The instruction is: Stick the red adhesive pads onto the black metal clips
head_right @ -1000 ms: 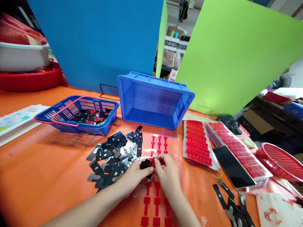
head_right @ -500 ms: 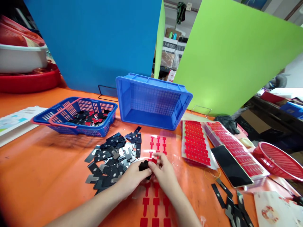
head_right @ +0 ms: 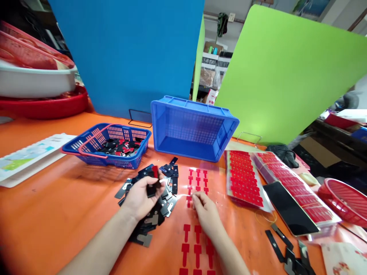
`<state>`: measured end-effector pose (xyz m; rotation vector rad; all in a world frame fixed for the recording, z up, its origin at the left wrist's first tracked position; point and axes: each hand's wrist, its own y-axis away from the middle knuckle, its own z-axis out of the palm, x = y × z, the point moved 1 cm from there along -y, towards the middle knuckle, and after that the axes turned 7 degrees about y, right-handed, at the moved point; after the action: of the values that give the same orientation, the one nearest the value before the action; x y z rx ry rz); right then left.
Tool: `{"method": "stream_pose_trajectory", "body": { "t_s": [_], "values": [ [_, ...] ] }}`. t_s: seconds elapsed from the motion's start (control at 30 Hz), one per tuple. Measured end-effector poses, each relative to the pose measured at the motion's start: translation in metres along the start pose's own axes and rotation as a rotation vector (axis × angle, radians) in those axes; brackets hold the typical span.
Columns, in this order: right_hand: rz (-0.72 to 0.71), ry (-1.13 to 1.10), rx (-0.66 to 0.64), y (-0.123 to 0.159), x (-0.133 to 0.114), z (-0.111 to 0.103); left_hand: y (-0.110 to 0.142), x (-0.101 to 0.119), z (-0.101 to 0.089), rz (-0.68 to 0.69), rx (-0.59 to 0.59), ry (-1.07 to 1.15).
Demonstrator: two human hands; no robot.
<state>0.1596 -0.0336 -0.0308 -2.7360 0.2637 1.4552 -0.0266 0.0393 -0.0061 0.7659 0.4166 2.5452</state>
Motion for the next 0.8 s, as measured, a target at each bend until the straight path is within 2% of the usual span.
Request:
{"method": "stream_pose_trajectory", "body": {
  "t_s": [0.1,0.2,0.33,0.43,0.53,0.7,0.8],
  "values": [
    [-0.145,0.216,-0.122,0.005,-0.024,0.005,-0.006,0.025,-0.007,0.204,0.074,0.058],
    [-0.233,0.447,-0.198,-0.001,-0.046,0.015,-0.010,0.031,-0.012,0.239,0.112,0.079],
    [-0.279,0.688,-0.126,-0.023,-0.060,0.040,-0.013,0.030,-0.015,0.233,0.029,0.093],
    [-0.321,0.806,-0.081,-0.035,-0.062,0.060,-0.013,0.030,-0.015,0.197,0.014,0.032],
    [-0.329,0.813,-0.028,-0.038,-0.061,0.066,-0.012,0.028,-0.013,0.178,0.015,-0.112],
    [-0.297,0.741,0.010,-0.035,-0.053,0.050,-0.009,0.019,-0.007,0.271,0.040,-0.383],
    [-0.181,0.474,0.075,-0.030,-0.049,0.041,-0.007,0.004,-0.005,0.261,0.026,-0.509]
  ]
}}
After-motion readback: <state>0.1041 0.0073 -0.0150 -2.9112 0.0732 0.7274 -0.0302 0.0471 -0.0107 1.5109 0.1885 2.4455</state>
